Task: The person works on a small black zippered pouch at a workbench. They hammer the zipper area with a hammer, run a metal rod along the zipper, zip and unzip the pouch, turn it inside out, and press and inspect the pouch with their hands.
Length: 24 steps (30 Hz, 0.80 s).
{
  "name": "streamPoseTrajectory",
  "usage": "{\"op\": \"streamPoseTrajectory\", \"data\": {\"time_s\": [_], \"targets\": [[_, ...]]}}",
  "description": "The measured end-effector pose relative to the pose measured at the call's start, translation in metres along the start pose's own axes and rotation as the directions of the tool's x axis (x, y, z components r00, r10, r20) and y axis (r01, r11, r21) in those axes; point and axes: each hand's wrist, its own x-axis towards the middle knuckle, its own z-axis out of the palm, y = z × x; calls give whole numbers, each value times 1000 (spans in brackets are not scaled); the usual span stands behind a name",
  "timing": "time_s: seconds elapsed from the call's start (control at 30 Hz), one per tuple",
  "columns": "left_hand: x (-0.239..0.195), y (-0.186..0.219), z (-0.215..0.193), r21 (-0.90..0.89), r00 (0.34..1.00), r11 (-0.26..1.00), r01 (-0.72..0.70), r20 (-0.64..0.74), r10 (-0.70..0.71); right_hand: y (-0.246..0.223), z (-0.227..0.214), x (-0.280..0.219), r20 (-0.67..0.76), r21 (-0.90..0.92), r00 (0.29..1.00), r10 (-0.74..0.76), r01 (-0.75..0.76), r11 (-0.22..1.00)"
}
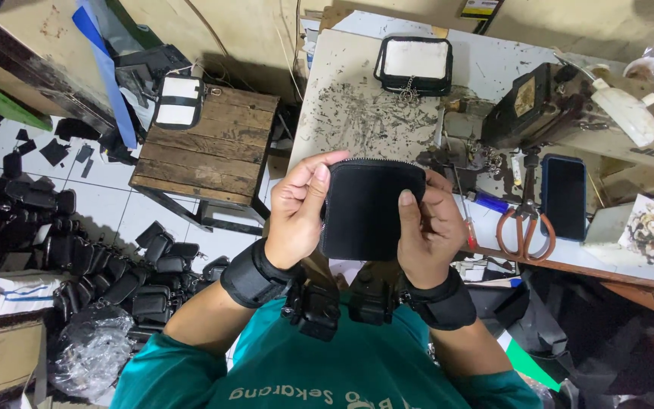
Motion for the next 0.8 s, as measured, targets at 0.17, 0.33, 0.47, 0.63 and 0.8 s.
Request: {"op": "streamPoseTrajectory", "data": {"time_s": [0.17,0.33,0.47,0.63,0.8], "targets": [[-1,-3,-1,11,1000,1000,-1,11,1,-8,2,3,-2,-14,1000,-11,11,1000],[-2,0,2,-61,1000,998,18,1,-18,-6,4,1,-27,-38,999,-21,20,999],[-3,5,7,-55,1000,998,-5,-3,5,-23,10,10,-14,-48,999,-35,35,998],[-4,-2,2,-50,1000,999,-19,4,20,-15,10,3,-17,-3,1000,-16,15,1000],[-2,1,2,-69,999,997,-42,30,44,-16,13,6,-36,53,998,-42,44,998]]}}
